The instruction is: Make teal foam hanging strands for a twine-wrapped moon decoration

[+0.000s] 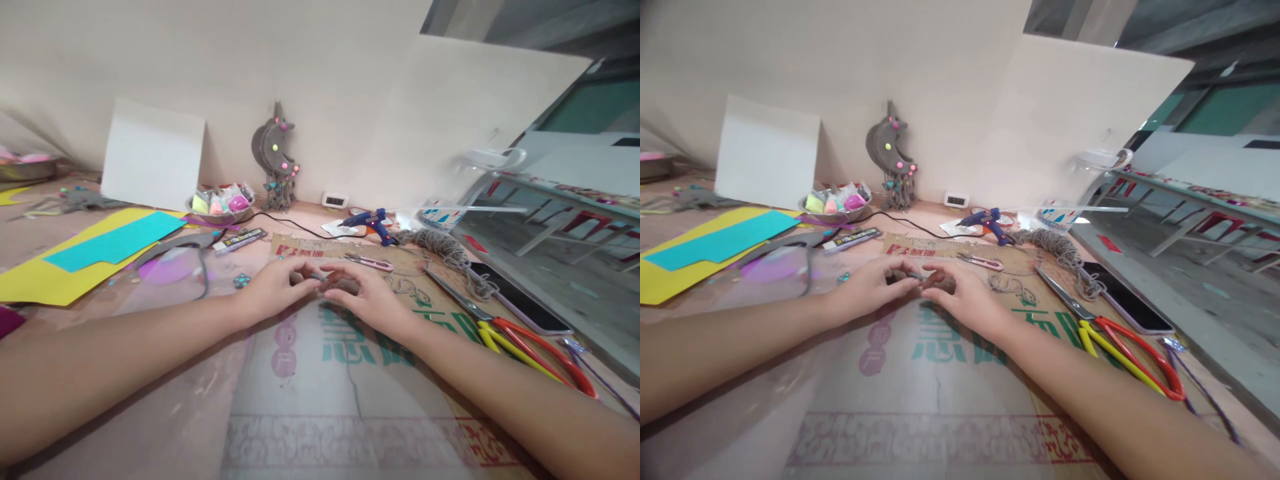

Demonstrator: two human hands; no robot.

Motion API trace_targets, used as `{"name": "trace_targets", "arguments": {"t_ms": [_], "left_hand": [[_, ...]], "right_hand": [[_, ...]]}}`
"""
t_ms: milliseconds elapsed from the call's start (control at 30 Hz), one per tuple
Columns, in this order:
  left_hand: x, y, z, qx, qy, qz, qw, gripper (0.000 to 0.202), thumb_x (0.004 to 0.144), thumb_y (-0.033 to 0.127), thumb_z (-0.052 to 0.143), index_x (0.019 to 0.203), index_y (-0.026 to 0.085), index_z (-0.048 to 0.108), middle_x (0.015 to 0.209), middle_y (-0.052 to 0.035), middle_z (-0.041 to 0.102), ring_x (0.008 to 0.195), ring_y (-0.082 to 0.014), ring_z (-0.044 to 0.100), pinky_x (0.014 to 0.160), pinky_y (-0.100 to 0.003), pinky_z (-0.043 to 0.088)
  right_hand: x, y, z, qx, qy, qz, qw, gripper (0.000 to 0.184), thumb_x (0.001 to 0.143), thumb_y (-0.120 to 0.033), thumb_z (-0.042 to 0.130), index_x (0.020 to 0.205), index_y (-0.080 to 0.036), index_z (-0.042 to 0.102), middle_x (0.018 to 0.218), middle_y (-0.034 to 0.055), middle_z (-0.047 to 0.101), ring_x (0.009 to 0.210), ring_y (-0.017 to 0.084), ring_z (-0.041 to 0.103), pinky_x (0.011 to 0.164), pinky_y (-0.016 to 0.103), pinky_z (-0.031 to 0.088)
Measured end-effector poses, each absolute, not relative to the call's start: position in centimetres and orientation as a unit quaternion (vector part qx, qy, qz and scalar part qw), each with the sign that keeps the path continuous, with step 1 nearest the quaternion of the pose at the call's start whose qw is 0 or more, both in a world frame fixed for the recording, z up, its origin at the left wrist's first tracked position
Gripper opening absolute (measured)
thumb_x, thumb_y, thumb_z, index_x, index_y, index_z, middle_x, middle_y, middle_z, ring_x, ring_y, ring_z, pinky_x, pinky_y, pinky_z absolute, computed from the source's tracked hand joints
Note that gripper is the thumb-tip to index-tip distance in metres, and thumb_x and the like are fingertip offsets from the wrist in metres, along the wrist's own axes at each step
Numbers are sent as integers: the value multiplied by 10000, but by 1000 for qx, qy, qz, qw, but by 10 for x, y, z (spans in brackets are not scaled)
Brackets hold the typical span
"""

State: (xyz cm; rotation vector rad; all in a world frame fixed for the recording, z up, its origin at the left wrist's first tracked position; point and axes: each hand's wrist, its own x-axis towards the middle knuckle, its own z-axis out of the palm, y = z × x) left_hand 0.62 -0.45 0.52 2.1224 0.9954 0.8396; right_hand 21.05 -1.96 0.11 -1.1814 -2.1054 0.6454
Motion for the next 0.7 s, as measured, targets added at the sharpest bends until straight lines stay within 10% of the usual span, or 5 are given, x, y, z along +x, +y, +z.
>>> {"name": "trace_targets", "arguments": {"t_ms": [700], "left_hand": [[5,-5,3,826,367,303,301,152,813,256,547,887,184,658,759,7,653,656,-129,561,612,-240,429]], "right_hand": [[206,-26,10,-454,-797,179,356,112,844,-272,582,826,-216,678,836,10,705,780,166,639,757,317,483]]}}
